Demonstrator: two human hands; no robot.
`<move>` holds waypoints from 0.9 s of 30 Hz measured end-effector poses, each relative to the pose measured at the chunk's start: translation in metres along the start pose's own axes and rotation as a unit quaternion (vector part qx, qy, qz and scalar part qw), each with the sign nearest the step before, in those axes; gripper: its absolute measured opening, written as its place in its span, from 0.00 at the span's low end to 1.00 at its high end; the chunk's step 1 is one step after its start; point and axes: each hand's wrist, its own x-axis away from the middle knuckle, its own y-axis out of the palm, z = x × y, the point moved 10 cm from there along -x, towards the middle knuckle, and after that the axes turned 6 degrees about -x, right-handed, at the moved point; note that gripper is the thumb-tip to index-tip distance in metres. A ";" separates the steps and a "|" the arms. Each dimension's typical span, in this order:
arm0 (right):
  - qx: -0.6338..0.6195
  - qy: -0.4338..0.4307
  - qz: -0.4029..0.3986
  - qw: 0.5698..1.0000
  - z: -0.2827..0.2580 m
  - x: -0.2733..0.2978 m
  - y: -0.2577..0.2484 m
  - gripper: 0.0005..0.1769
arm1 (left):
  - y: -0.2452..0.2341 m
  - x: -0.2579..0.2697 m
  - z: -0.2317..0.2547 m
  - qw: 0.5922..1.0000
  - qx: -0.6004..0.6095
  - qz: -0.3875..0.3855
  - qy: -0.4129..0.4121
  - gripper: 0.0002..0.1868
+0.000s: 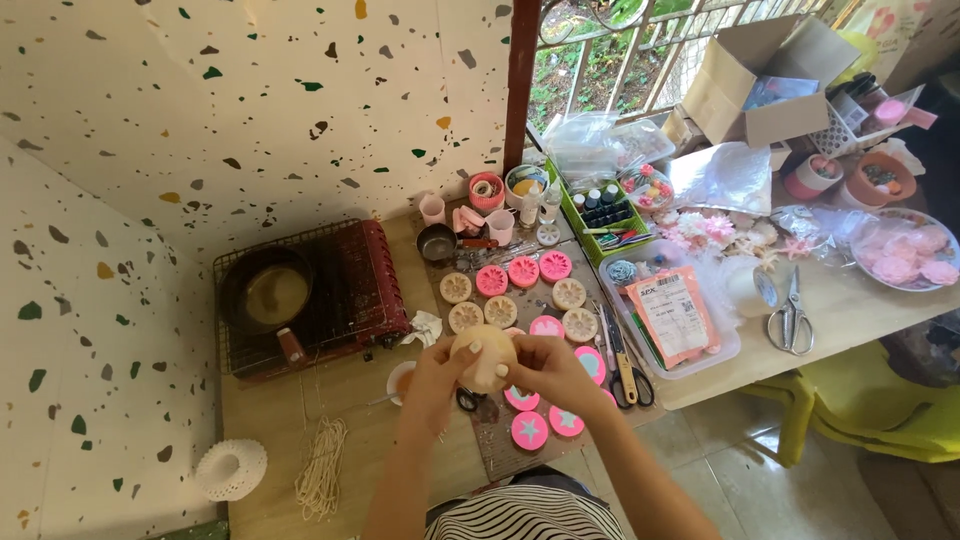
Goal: Making decorative flower-shaped candles by unmolding and assembling wax components.
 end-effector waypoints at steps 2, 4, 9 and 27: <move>-0.063 -0.006 -0.084 0.994 -0.004 -0.001 0.008 0.09 | -0.003 -0.014 -0.026 0.996 0.039 -0.059 -0.062 0.26; -0.055 0.005 -0.095 0.994 -0.014 -0.001 0.006 0.08 | 0.026 0.005 0.004 0.988 0.086 -0.090 -0.091 0.25; -0.068 -0.010 -0.091 0.994 -0.001 -0.010 0.001 0.08 | 0.043 0.003 -0.016 0.960 0.207 -0.087 -0.170 0.24; -0.209 -0.058 -0.085 0.972 -0.004 -0.005 0.012 0.12 | 0.032 0.007 -0.020 0.964 0.201 -0.042 -0.169 0.24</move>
